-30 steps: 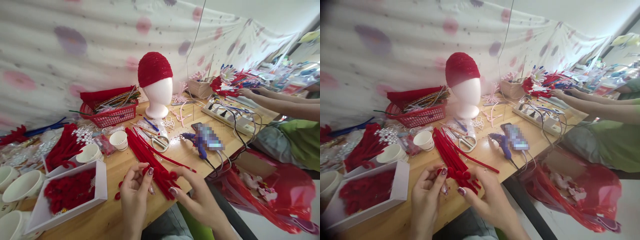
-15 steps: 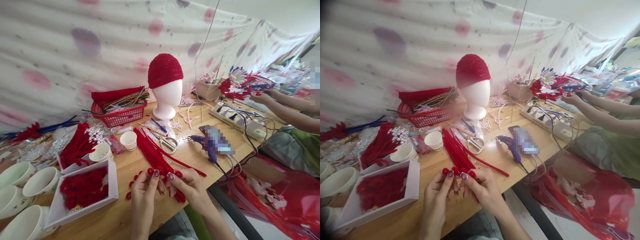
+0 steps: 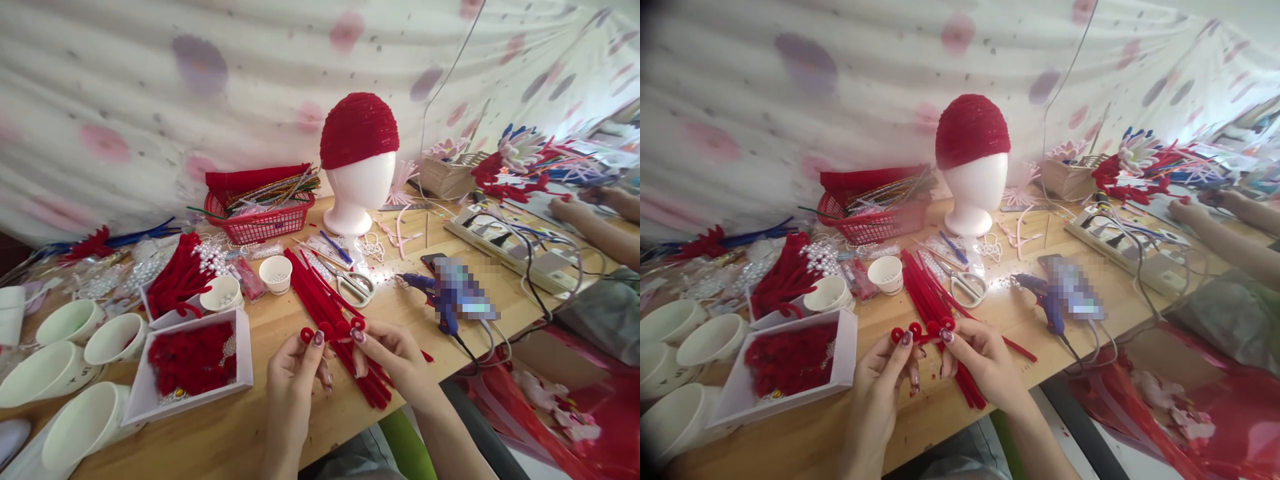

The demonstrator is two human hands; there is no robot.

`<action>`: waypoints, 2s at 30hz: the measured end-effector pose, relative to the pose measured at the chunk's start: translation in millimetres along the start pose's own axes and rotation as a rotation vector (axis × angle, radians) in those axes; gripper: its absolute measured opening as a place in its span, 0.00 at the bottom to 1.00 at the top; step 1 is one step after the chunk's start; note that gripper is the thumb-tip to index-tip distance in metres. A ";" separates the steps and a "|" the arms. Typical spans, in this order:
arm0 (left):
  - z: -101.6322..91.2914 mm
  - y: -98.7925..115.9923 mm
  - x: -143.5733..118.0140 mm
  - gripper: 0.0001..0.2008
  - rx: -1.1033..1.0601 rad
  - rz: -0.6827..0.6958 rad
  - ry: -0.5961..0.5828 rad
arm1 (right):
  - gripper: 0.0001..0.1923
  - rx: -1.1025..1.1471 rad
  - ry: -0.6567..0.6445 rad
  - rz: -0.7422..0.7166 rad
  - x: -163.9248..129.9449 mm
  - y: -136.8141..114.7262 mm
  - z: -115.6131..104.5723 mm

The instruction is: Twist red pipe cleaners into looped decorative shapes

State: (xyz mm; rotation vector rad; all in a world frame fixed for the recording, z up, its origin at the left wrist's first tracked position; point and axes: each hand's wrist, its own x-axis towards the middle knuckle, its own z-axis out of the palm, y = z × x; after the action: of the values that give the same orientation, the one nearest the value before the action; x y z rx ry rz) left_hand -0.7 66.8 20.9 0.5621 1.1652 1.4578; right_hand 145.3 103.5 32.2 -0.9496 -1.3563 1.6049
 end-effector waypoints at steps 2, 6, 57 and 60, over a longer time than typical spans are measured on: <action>-1.3 -2.1 0.9 0.16 0.010 0.020 -0.014 | 0.21 -0.013 0.013 -0.013 0.2 2.1 0.0; -6.0 -5.4 2.0 0.13 0.124 0.045 -0.093 | 0.21 -0.109 -0.035 -0.040 -3.9 5.4 -3.0; -8.6 -11.2 11.5 0.08 0.148 0.191 -0.190 | 0.20 0.511 0.117 0.285 13.2 32.9 14.9; -11.0 -15.2 12.4 0.08 0.110 0.228 -0.210 | 0.19 0.559 0.116 0.333 13.9 27.9 15.4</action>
State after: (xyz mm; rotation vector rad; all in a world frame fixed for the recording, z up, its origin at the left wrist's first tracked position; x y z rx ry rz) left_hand -6.3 72.7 -0.1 0.9268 1.0443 1.4900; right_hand 122.7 107.9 6.1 -0.9267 -0.6264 1.9968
